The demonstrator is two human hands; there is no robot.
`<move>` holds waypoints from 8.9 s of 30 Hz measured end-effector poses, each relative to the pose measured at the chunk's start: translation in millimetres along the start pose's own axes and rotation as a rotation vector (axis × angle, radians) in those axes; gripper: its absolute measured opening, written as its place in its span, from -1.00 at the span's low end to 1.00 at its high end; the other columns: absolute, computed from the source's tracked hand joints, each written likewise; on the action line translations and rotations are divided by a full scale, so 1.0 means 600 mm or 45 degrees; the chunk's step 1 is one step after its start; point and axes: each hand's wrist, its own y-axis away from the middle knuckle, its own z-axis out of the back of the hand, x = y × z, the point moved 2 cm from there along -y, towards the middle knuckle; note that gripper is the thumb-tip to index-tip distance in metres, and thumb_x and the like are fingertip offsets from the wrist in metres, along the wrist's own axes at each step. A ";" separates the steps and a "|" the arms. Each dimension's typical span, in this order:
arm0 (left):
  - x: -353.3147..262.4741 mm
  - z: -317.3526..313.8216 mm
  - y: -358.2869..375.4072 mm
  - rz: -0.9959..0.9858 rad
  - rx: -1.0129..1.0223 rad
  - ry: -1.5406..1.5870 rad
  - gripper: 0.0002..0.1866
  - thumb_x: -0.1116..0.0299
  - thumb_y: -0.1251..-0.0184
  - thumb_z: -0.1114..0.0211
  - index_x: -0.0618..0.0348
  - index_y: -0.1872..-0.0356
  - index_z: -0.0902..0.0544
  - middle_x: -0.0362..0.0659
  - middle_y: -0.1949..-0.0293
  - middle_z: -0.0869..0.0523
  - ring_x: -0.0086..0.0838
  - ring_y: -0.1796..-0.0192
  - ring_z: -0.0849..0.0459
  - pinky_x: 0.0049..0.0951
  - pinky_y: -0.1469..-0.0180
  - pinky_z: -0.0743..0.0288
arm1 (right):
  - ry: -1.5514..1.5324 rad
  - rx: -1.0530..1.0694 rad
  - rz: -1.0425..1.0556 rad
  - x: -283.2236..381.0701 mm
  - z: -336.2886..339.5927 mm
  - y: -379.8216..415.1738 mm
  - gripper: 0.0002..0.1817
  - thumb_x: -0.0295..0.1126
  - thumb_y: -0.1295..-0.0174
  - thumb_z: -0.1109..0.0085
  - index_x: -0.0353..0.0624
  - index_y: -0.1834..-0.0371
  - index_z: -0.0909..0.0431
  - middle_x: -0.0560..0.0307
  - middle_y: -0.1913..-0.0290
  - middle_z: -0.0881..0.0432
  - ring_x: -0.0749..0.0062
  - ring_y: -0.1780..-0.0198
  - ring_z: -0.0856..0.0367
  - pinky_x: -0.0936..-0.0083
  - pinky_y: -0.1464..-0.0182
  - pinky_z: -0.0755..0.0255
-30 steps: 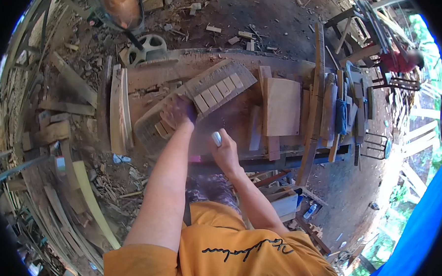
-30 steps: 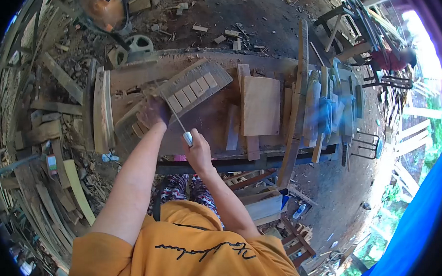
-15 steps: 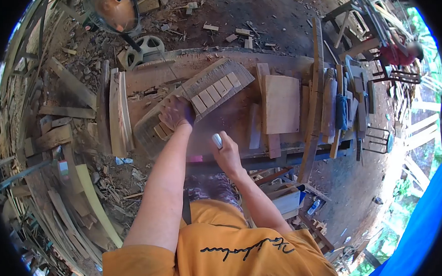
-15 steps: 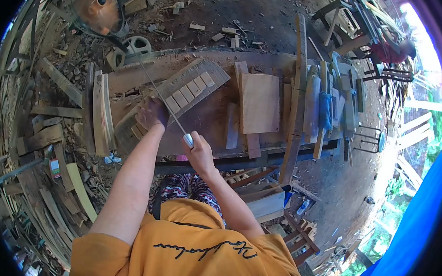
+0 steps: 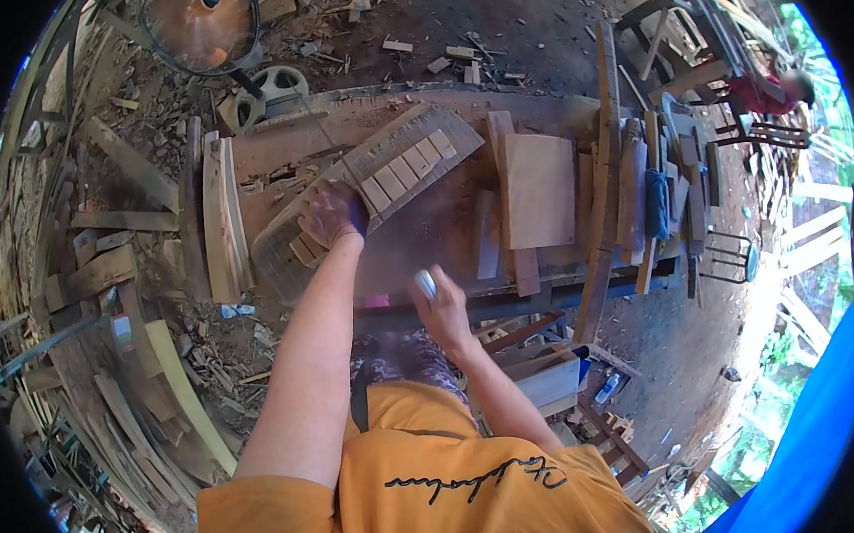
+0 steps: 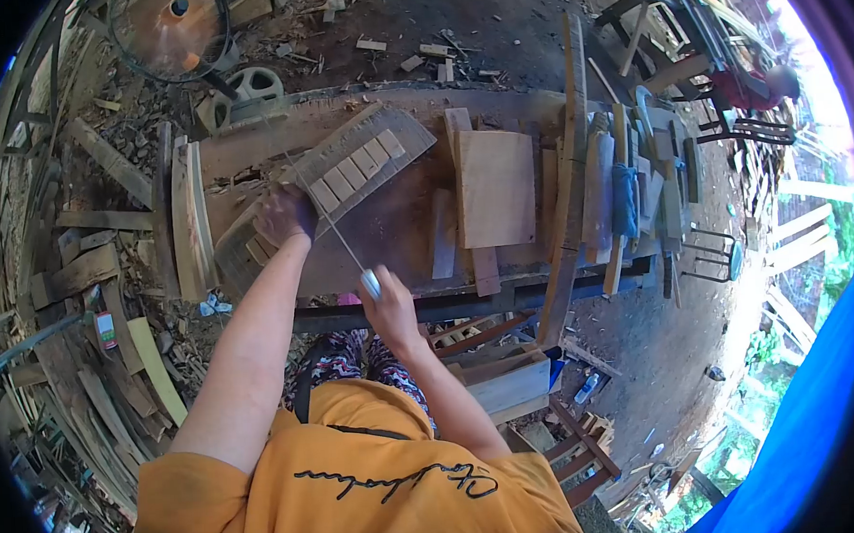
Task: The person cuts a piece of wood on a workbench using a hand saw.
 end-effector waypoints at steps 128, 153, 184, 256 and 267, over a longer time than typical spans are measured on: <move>0.077 -0.076 -0.029 -0.051 -0.273 0.092 -0.63 0.22 -0.42 0.10 0.01 0.30 -0.74 -0.13 0.25 -0.77 -0.30 0.08 -0.67 -0.21 -0.11 -0.44 | 0.088 0.023 -0.081 -0.008 0.025 0.126 -0.78 -0.31 -0.34 -0.21 -0.21 0.20 -0.44 -0.21 0.31 -0.58 -0.27 0.23 -0.59 -0.01 0.23 -0.47; 0.101 -0.125 -0.039 -0.134 -0.386 0.012 -0.62 0.06 -0.42 0.01 0.00 0.19 -0.75 -0.10 0.16 -0.79 -0.17 -0.02 -0.71 -0.11 -0.03 -0.50 | 0.136 0.023 -0.017 0.030 -0.034 -0.007 -0.77 -0.43 -0.24 -0.20 -0.17 0.07 -0.46 -0.22 0.28 -0.57 -0.30 0.21 -0.58 -0.03 0.19 -0.49; 0.080 -0.062 -0.032 -0.184 -0.106 -0.070 -0.65 0.04 -0.42 -0.04 -0.02 0.17 -0.72 -0.11 0.07 -0.77 -0.21 -0.03 -0.70 -0.11 0.01 -0.49 | 0.155 0.125 -0.101 -0.007 0.029 0.109 -0.84 -0.44 -0.25 -0.26 -0.21 0.22 -0.47 -0.17 0.33 -0.54 -0.21 0.22 -0.59 0.03 0.23 -0.48; 0.109 -0.146 -0.043 -0.006 -0.343 0.386 -0.57 0.13 -0.43 0.12 0.15 0.04 -0.67 0.02 0.01 -0.73 -0.18 -0.18 -0.59 -0.18 -0.26 -0.34 | 0.061 0.121 -0.024 -0.085 0.014 0.127 -0.79 -0.42 -0.25 -0.31 -0.23 0.25 -0.44 -0.14 0.30 -0.50 -0.18 0.21 -0.56 0.12 0.22 -0.45; 0.048 -0.001 -0.005 -0.193 -0.291 0.199 -0.60 0.14 -0.46 0.09 0.14 0.16 -0.68 -0.05 0.02 -0.75 -0.05 -0.13 -0.60 -0.07 -0.20 -0.36 | 0.168 -0.030 -0.100 0.075 0.065 0.132 -0.75 -0.35 -0.26 -0.37 -0.21 0.29 -0.46 -0.11 0.39 -0.57 -0.10 0.37 -0.59 0.20 0.34 -0.44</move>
